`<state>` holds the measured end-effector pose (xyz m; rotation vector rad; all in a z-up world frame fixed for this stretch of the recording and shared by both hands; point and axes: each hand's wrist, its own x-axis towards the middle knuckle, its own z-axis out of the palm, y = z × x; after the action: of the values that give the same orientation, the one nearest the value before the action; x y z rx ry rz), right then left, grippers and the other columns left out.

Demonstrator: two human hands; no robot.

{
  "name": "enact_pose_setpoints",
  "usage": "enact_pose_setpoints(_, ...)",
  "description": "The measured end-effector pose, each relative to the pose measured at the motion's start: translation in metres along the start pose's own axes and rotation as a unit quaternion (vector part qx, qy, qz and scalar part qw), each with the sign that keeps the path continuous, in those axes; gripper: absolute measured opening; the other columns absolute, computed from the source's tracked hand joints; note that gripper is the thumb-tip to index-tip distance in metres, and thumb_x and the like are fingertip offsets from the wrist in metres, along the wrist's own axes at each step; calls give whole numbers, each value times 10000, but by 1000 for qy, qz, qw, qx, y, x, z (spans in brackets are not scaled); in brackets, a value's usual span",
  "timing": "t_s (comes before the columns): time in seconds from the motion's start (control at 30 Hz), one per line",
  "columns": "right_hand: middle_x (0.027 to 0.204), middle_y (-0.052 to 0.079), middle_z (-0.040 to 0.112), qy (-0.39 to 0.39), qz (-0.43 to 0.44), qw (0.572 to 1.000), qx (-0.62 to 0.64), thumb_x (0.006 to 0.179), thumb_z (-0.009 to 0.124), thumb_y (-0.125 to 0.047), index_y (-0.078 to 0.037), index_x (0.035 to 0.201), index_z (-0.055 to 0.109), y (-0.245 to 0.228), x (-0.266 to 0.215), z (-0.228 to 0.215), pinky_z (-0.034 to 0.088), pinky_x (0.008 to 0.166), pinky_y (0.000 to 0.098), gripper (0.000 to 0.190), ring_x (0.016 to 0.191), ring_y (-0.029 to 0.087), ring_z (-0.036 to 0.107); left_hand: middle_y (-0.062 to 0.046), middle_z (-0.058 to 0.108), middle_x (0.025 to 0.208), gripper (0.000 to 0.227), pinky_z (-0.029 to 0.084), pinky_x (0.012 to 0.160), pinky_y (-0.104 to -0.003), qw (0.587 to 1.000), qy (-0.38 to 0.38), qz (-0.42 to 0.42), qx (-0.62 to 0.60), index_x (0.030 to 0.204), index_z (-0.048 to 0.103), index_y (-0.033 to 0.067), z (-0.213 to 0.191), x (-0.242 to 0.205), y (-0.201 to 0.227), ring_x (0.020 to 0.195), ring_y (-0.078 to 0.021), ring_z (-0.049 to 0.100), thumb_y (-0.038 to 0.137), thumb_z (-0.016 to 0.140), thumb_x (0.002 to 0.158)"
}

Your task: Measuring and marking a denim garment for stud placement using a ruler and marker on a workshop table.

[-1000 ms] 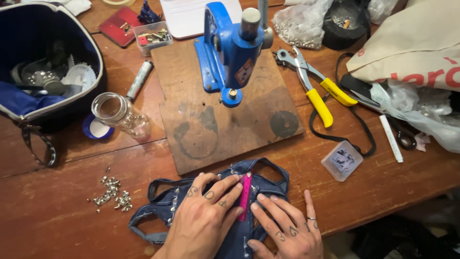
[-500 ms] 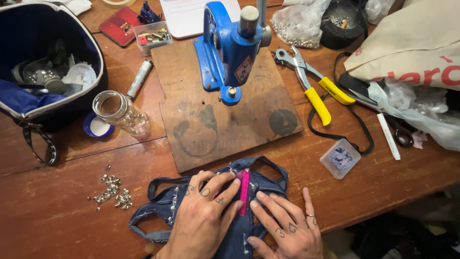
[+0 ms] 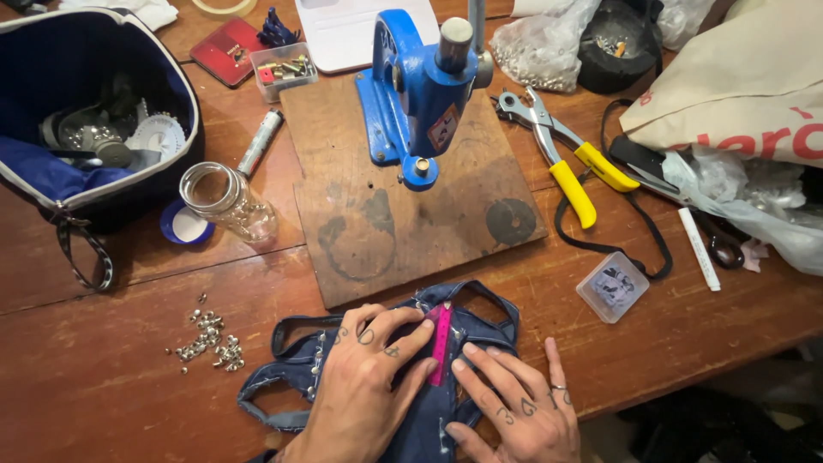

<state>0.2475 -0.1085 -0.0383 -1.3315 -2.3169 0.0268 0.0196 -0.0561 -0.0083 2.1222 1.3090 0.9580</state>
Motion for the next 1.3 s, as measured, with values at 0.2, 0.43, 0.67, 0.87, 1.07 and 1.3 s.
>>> enact_pose_setpoints(0.2, 1357, -19, 636, 16, 13, 1000, 6, 814, 725, -558, -203, 1299, 678, -6, 3, 0, 257, 1191, 641, 603, 1211, 188, 608, -136, 683, 1123, 533, 486, 926, -436, 995, 7, -61, -78, 1200, 646, 41, -11, 11, 7, 1072, -354, 602, 100, 831, 704)
enact_pose_setpoints(0.43, 1356, -19, 628, 15, -10, 1000, 0, 761, 759, -545, -219, 1287, 674, -4, -4, 2, 270, 1173, 645, 625, 1210, 174, 587, -30, 779, 916, 424, 605, 801, -291, 952, 50, -245, -174, 1165, 736, 70, -77, -14, 19, 852, -160, 766, 40, 819, 751)
enact_pose_setpoints(0.67, 1373, -27, 598, -14, 4, 999, -40, 713, 744, -524, -238, 1298, 646, 1, -13, 22, 271, 1173, 661, 658, 1230, 199, 548, -118, 795, 793, 255, 639, 652, -324, 809, 316, -437, -235, 1019, 771, -36, -57, -125, -24, 684, -165, 752, -37, 797, 766)
enact_pose_setpoints(0.87, 1348, -53, 604, -19, 4, 998, -63, 697, 715, -567, -272, 1261, 652, 18, -31, 49, 305, 1172, 689, 640, 1191, 185, 567, -110, 716, 725, 214, 665, 579, -328, 717, 446, -472, -255, 957, 739, -51, 17, -152, -31, 605, -140, 697, -42, 817, 757)
enact_pose_setpoints(1.07, 1350, -65, 608, -24, -14, 996, -80, 727, 655, -640, -305, 1271, 650, 33, -41, 60, 341, 1152, 729, 639, 1180, 165, 584, -73, 739, 766, 238, 655, 550, -280, 716, 464, -477, -211, 932, 763, -22, -2, -126, -13, 623, -102, 707, -20, 839, 707)
enact_pose_setpoints(1.3, 1317, -76, 641, -93, -28, 989, -115, 808, 553, -522, -353, 1229, 675, 67, -63, 76, 346, 1131, 741, 470, 1116, 123, 624, -34, 736, 704, 235, 577, 466, -220, 760, 428, -487, -48, 839, 790, 43, 1, -120, -18, 572, -64, 679, 56, 906, 634)
